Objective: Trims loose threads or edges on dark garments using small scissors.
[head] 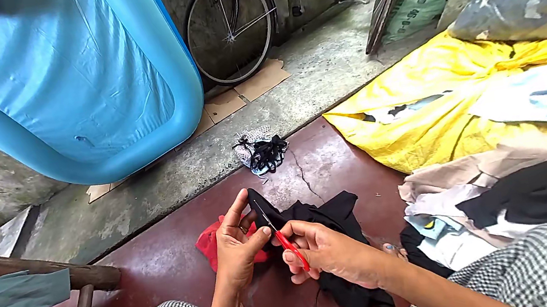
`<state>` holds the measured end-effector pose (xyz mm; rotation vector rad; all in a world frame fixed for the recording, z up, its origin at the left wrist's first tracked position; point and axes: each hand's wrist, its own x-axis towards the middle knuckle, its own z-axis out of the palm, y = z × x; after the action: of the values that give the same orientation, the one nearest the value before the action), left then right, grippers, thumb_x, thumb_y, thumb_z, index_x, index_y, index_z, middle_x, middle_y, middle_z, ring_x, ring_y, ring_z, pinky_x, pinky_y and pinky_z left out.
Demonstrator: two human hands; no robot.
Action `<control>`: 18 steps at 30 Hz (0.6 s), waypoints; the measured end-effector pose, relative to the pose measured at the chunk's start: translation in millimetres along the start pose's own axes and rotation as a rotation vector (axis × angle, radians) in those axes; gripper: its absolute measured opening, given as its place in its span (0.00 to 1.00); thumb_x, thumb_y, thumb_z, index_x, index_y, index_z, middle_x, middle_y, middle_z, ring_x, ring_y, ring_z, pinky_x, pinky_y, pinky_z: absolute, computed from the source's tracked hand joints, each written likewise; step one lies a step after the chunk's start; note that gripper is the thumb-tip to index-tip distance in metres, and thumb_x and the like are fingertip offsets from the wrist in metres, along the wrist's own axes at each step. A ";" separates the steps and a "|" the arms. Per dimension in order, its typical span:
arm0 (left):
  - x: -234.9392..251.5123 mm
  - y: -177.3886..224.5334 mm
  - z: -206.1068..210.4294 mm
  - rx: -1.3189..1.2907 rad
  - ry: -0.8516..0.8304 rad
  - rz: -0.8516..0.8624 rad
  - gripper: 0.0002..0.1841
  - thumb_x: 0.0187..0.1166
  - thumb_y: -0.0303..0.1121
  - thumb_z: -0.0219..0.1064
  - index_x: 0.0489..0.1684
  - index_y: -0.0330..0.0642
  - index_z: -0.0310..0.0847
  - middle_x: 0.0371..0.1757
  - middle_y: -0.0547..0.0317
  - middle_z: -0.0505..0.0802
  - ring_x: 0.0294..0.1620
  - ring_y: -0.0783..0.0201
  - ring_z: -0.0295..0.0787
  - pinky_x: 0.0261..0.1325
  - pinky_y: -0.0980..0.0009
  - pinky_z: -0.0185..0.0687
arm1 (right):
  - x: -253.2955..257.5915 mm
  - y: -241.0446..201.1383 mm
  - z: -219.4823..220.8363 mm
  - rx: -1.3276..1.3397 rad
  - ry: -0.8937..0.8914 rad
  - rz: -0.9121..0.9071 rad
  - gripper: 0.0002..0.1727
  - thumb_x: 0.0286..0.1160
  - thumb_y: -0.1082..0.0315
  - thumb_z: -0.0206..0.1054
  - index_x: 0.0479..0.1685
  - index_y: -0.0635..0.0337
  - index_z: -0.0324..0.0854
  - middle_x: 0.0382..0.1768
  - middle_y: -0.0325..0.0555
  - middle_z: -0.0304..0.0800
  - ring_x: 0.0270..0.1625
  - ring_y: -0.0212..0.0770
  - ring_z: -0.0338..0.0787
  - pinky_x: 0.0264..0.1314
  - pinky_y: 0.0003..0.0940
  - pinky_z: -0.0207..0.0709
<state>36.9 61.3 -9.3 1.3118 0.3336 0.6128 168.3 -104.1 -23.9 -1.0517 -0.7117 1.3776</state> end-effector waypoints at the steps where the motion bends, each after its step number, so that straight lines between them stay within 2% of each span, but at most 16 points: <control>1: 0.1 0.4 -0.4 0.002 0.000 0.002 0.46 0.58 0.14 0.78 0.85 0.56 0.73 0.79 0.51 0.80 0.63 0.50 0.88 0.59 0.52 0.91 | 0.6 0.6 0.1 -0.001 0.006 -0.005 0.20 0.74 0.61 0.75 0.61 0.56 0.78 0.36 0.45 0.89 0.36 0.41 0.92 0.46 0.42 0.91; 6: -1.9 0.1 0.4 0.011 -0.021 -0.001 0.47 0.58 0.13 0.77 0.86 0.56 0.71 0.81 0.51 0.79 0.62 0.49 0.89 0.58 0.52 0.91 | 1.1 -3.3 -2.3 0.001 -0.028 -0.002 0.21 0.75 0.59 0.74 0.62 0.55 0.77 0.37 0.46 0.90 0.38 0.41 0.93 0.47 0.42 0.91; 10: -5.1 -1.7 5.5 0.029 -0.041 -0.012 0.48 0.58 0.11 0.76 0.87 0.56 0.71 0.82 0.53 0.77 0.66 0.50 0.87 0.62 0.54 0.89 | 1.4 -5.5 -6.2 -0.004 -0.032 -0.005 0.23 0.73 0.56 0.75 0.62 0.54 0.76 0.37 0.45 0.90 0.39 0.40 0.93 0.47 0.38 0.89; 18: -4.5 -11.5 5.6 -0.033 -0.026 -0.083 0.50 0.59 0.12 0.75 0.90 0.55 0.65 0.83 0.51 0.76 0.70 0.49 0.84 0.66 0.51 0.87 | 2.8 -1.2 -6.7 -0.025 0.030 0.030 0.18 0.75 0.61 0.74 0.60 0.55 0.78 0.34 0.45 0.89 0.36 0.42 0.93 0.44 0.43 0.92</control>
<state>39.0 52.7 -19.6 1.2664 0.3537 0.5288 175.2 -102.4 -26.0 -1.1041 -0.6954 1.3792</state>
